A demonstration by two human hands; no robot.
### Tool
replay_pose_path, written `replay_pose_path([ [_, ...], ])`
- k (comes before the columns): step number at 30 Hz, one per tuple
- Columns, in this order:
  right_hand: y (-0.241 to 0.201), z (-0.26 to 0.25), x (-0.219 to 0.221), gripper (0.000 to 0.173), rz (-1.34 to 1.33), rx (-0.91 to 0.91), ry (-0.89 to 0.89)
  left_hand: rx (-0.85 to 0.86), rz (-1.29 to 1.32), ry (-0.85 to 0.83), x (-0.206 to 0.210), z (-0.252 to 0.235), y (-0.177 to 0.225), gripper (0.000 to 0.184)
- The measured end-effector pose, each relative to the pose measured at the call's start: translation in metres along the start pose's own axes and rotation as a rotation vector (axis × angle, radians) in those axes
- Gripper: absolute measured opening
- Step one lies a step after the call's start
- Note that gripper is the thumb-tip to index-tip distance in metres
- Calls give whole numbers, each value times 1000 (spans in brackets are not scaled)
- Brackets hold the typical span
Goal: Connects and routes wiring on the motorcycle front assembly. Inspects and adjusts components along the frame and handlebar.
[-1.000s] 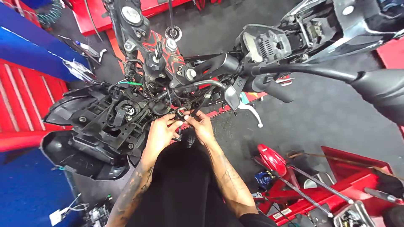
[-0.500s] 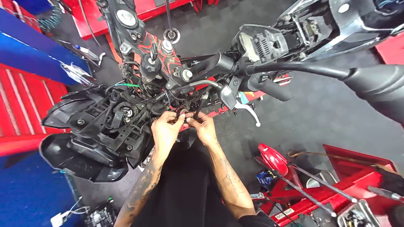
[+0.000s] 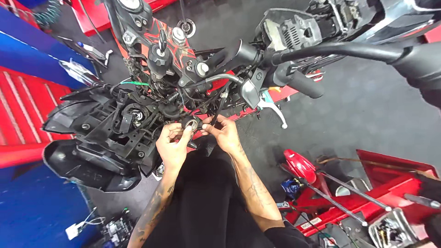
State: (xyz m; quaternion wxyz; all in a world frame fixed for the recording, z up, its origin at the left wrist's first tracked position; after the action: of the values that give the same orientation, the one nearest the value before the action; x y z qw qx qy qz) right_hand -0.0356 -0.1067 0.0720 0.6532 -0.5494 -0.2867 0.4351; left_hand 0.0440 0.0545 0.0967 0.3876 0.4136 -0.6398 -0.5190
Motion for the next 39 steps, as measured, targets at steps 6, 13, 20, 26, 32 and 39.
replay_pose_path([
  [6, -4, -16, -6, 12, -22, -53, -307, -280, 101, -156, -13, -2, 11, 19],
  [13, -3, -14, -3, 18, 42, -117, -297, -344, 44, -243, -20, -12, 21, 28],
  [20, 2, -11, 1, 14, -172, -63, -315, -280, -70, -207, -25, 5, 15, 25],
  [26, 9, -7, 4, 15, -267, -31, -335, -313, 78, -122, -20, 18, 17, 29],
  [32, 12, 8, 17, 34, -302, -11, -313, -366, 128, -104, -18, 26, 18, 28],
  [39, 13, 16, 30, 39, -508, 181, -307, -224, -97, -193, -30, 19, 17, 27],
])
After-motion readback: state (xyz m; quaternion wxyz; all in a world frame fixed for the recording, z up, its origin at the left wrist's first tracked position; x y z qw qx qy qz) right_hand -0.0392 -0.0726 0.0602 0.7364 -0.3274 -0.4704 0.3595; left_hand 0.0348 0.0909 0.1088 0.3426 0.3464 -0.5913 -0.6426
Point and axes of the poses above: each hand's wrist, its own z-axis away from the middle knuckle, its own x-axis out of the palm, y = z × x, the point moved 2 cm from there along -z, towards the middle knuckle, and after that the axes turned 15 degrees about z, right-handed, at the moved point
